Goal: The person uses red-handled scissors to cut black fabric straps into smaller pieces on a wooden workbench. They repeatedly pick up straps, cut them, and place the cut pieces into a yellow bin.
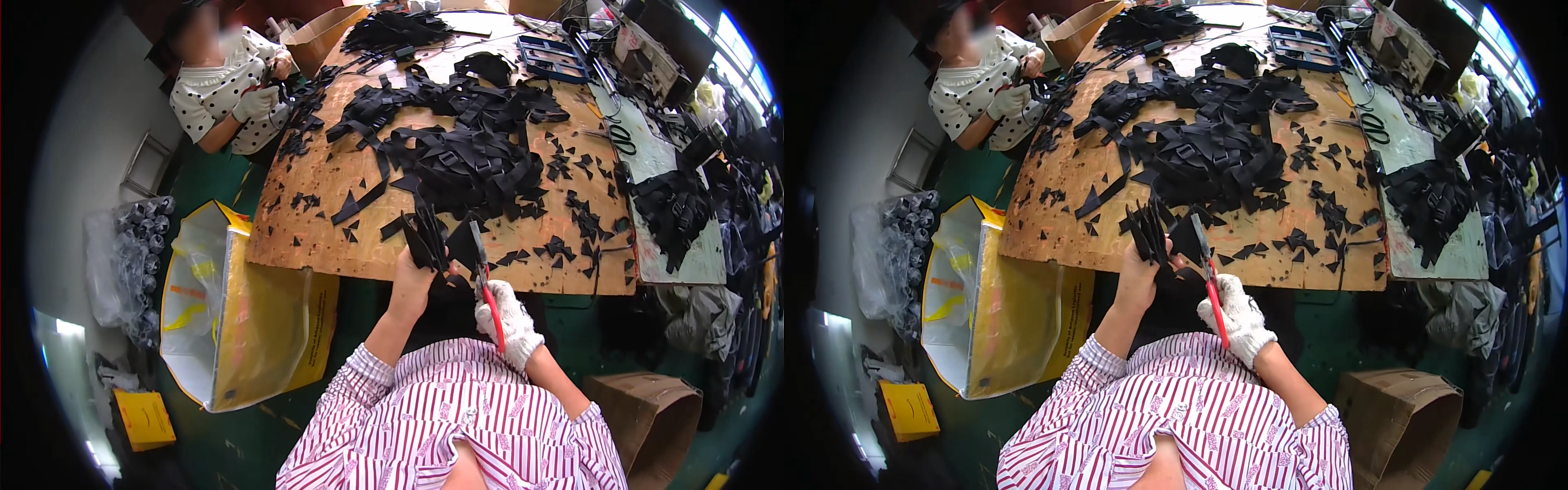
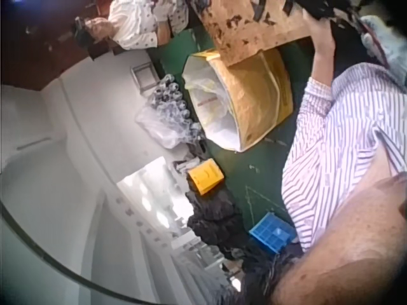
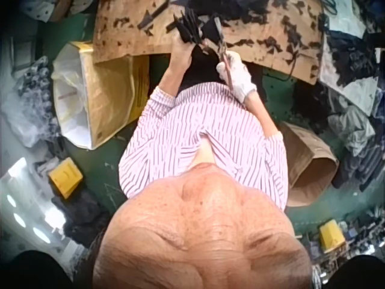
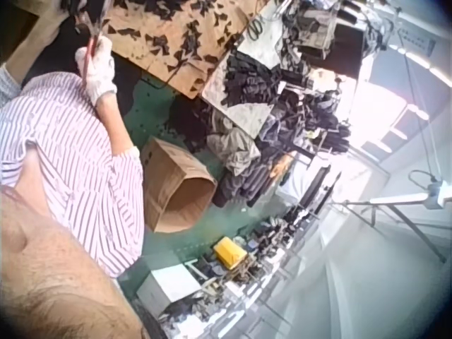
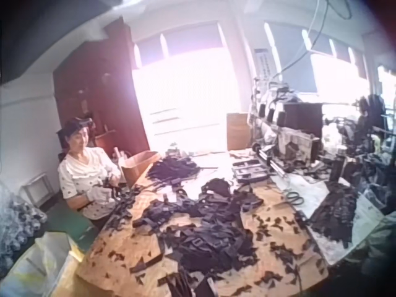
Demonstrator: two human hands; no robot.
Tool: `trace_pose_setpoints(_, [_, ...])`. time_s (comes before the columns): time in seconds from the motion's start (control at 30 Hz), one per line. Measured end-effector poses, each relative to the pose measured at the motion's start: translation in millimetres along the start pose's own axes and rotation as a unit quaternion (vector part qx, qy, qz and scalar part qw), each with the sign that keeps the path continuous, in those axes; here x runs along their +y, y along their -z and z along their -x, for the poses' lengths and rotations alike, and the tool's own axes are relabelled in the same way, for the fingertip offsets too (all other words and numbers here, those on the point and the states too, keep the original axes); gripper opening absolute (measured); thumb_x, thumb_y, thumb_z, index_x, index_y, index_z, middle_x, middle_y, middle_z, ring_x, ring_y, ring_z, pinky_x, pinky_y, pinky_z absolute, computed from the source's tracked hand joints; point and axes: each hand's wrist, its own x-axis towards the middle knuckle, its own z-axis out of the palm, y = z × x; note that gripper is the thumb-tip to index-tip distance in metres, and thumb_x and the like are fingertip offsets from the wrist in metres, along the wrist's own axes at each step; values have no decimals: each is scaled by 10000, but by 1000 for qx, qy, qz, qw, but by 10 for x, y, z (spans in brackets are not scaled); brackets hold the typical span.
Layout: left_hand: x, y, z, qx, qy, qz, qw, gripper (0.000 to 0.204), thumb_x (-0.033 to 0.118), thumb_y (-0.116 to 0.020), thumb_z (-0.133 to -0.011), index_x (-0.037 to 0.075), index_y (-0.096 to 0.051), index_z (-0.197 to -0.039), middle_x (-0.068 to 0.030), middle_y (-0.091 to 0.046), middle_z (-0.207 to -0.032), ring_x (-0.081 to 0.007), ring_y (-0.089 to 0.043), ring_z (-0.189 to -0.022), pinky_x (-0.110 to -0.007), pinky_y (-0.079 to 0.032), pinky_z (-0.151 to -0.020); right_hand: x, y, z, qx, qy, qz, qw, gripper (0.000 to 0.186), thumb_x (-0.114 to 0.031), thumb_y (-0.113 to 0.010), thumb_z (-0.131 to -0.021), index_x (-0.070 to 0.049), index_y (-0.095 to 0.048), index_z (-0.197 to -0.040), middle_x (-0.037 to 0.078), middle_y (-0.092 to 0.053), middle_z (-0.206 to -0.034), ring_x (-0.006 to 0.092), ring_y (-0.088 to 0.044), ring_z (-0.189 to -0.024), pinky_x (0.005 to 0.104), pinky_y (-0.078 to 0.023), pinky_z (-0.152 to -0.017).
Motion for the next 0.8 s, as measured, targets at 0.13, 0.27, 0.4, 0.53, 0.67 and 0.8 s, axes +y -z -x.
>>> trace_pose_setpoints(0.13, [-45, -30, 47, -3, -15, -36, 999, 292, 204, -720, -792, 37, -546, -956, -44, -608, -812, -169, -617, -673, -300, -523, -653, 54, -13, -13, 17, 12, -22, 1000, 357, -192, -557, -809, -32, -432, -1102, 76, -540, -791, 178, -562, -642, 307, -481, -601])
trace_pose_setpoints(0.27, [-85, -4, 43, -7, -43, -69, 997, 261, 162, -698, -806, 23, -534, -955, -57, -596, -803, -154, -594, -648, -289, -521, -617, 38, -16, 7, -16, -37, -112, 993, 393, -192, -604, -828, -23, -415, -1128, 66, -557, -786, 151, -553, -621, 296, -465, -568])
trace_pose_setpoints(0.4, [-46, 13, 0, 19, -13, -104, 994, 167, 69, -640, -834, 11, -524, -939, -61, -578, -769, -144, -580, -631, -252, -506, -560, -178, -40, 85, -17, -98, -215, 972, 329, -132, -594, -822, -29, -412, -1076, 40, -517, -763, 97, -488, -539, 244, -437, -481])
trace_pose_setpoints(0.53, [-15, -43, 13, 30, -18, -152, 988, 99, -24, -556, -839, 7, -517, -924, -54, -566, -744, -123, -566, -622, -229, -486, -537, -57, -53, 6, -24, -75, -187, 979, 321, -119, -584, -819, -28, -414, -1075, 43, -510, -757, 102, -491, -537, 244, -437, -483])
trace_pose_setpoints(0.67, [0, -96, 48, 22, -25, -197, 980, 157, -105, -461, -809, 6, -513, -906, -45, -562, -738, -105, -551, -608, -225, -468, -525, -125, -16, 13, -26, -69, -211, 975, 297, -109, -570, -817, -27, -418, -1058, 43, -501, -744, 103, -486, -531, 243, -437, -480])
trace_pose_setpoints(0.8, [10, -113, 18, 24, -31, -167, 985, 198, -142, -425, -782, 8, -504, -885, -31, -543, -708, -98, -536, -585, -218, -450, -515, -111, -7, 15, -58, -107, -256, 959, 281, -110, -559, -821, -24, -416, -1047, 45, -497, -743, 105, -489, -531, 241, -439, -478])
